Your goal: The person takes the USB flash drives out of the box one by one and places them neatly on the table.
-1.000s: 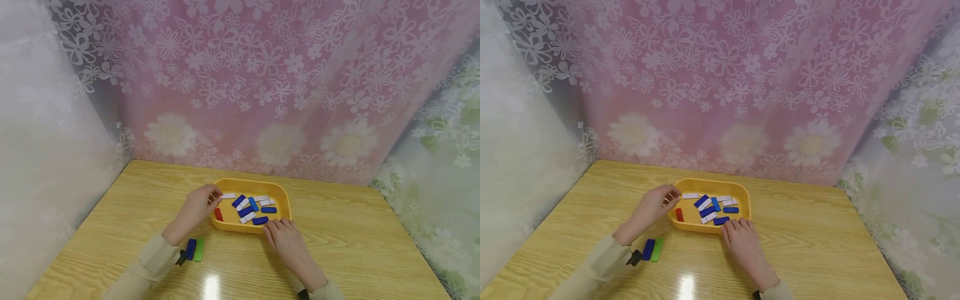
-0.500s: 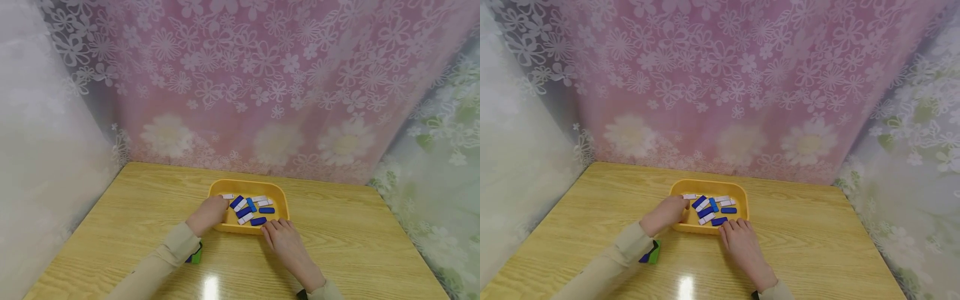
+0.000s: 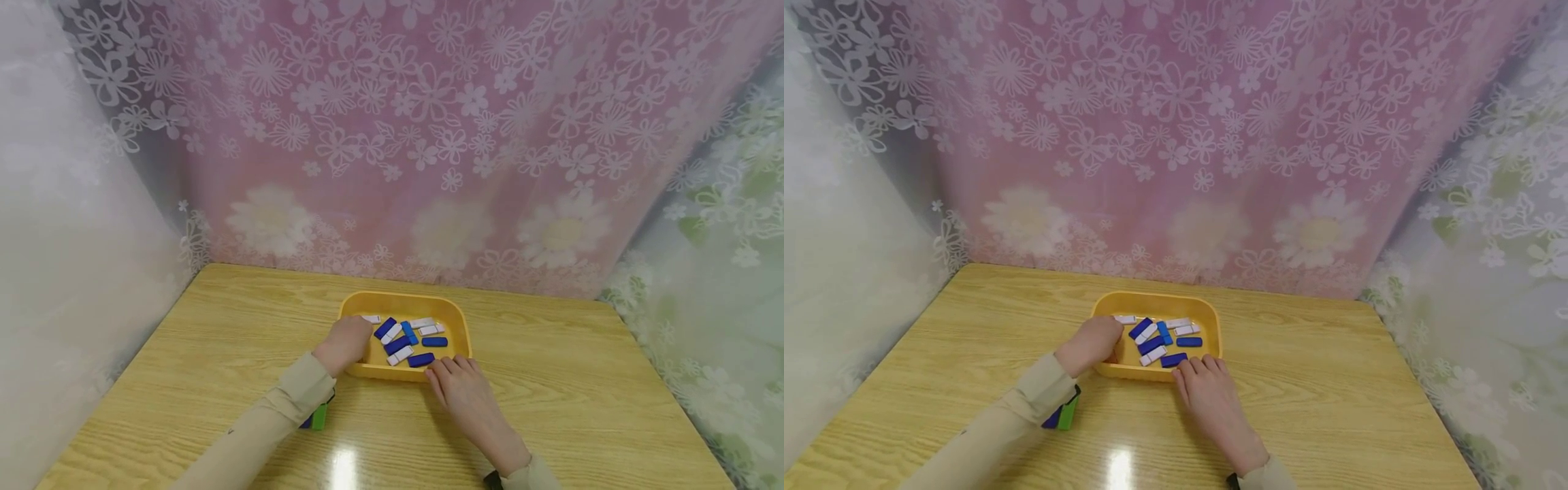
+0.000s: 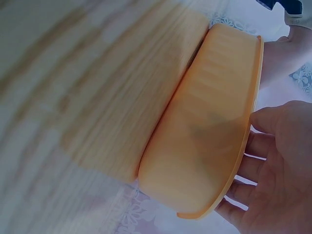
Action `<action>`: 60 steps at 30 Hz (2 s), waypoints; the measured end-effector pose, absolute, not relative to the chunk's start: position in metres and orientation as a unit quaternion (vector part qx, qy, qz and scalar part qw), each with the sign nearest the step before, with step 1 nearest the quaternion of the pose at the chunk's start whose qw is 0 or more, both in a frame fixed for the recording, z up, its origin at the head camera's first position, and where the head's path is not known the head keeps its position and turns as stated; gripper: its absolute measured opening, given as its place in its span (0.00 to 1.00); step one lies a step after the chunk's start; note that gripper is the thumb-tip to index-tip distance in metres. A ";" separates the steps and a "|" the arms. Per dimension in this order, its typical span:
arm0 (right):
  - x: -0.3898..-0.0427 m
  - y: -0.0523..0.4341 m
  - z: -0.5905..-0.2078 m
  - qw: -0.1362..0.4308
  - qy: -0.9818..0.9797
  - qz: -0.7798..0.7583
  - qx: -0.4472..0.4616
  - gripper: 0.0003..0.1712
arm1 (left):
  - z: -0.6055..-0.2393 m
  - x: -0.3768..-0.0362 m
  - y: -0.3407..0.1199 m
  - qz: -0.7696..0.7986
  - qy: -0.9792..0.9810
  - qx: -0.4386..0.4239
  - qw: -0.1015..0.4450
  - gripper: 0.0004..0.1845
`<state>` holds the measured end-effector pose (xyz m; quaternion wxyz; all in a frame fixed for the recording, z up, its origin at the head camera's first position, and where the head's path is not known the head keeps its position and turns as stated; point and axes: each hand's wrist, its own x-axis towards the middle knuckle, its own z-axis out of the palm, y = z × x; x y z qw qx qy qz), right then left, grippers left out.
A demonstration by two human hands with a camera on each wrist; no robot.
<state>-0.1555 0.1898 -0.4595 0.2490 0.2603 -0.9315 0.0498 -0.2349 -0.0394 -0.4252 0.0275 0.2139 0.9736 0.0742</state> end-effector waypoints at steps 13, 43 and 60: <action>-0.157 0.189 -0.458 0.260 -0.926 0.063 0.268 0.08 | -0.430 -0.241 -0.036 0.113 0.968 0.221 0.027 0.20; -0.153 0.188 -0.456 0.240 -0.935 0.057 0.256 0.08 | -0.419 -0.234 -0.039 0.324 0.919 0.224 -0.016 0.08; -0.153 0.189 -0.457 0.228 -0.940 0.060 0.248 0.08 | -0.406 -0.194 -0.092 0.391 0.896 0.202 -0.059 0.07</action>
